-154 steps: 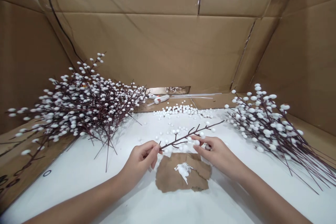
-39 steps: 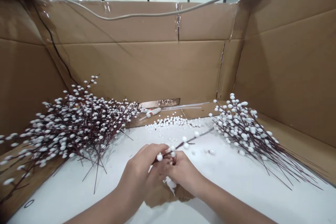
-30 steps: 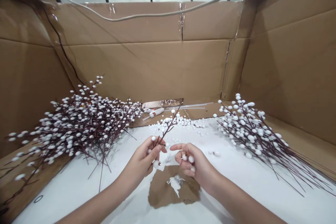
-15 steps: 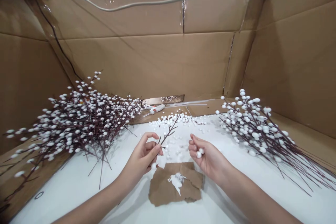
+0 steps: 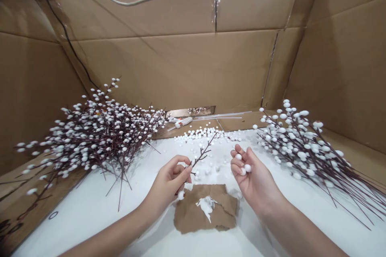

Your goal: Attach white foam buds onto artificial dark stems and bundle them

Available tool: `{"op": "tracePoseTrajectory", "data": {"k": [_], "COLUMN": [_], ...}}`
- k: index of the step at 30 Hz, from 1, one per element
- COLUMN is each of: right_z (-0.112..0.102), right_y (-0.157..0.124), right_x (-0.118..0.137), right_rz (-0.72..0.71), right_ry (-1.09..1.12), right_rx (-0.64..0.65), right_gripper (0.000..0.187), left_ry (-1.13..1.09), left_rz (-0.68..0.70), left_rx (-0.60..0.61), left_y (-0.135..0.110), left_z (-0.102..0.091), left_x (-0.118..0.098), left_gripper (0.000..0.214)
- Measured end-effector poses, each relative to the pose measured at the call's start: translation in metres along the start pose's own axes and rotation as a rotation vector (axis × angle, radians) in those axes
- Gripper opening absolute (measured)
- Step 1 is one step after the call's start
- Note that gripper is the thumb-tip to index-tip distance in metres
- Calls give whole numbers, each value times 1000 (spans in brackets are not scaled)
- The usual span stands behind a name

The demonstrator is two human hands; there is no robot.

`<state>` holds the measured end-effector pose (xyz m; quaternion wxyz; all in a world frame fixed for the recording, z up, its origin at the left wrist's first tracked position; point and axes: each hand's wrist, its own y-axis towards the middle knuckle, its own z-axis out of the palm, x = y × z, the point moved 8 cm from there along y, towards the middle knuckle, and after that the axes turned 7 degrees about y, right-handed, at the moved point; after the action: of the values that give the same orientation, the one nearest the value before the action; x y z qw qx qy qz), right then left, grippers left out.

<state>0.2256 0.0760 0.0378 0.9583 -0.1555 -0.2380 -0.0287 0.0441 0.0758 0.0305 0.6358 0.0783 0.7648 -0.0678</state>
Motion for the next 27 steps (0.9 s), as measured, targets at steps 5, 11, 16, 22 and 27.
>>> {"op": "tracePoseTrajectory", "data": {"k": [5,11,16,22,27], "right_z": [5,13,14,12,12], "right_y": [-14,-27,-32,-32,-33], "right_x": [6,-16,-35,-45,-44], "right_rz": [-97,-155,-181,-188,-233], "right_ry": [-89,-539,-769,-799,-867], "right_rx": [23,207,319,378,340], "right_gripper": [24,27,28,28,33], "left_ry": [-47,-118,-113,-77,-2], "left_rz": [-69,-152,-163,-104,-6], "left_rx": [-16,-11,27,0,-52], "left_y": [-3,-10,-16,-21,-22], "left_z": [4,14,21,21,16], "left_x": [4,8,7,-2,-9], "left_gripper": [21,22,18,10,10]}}
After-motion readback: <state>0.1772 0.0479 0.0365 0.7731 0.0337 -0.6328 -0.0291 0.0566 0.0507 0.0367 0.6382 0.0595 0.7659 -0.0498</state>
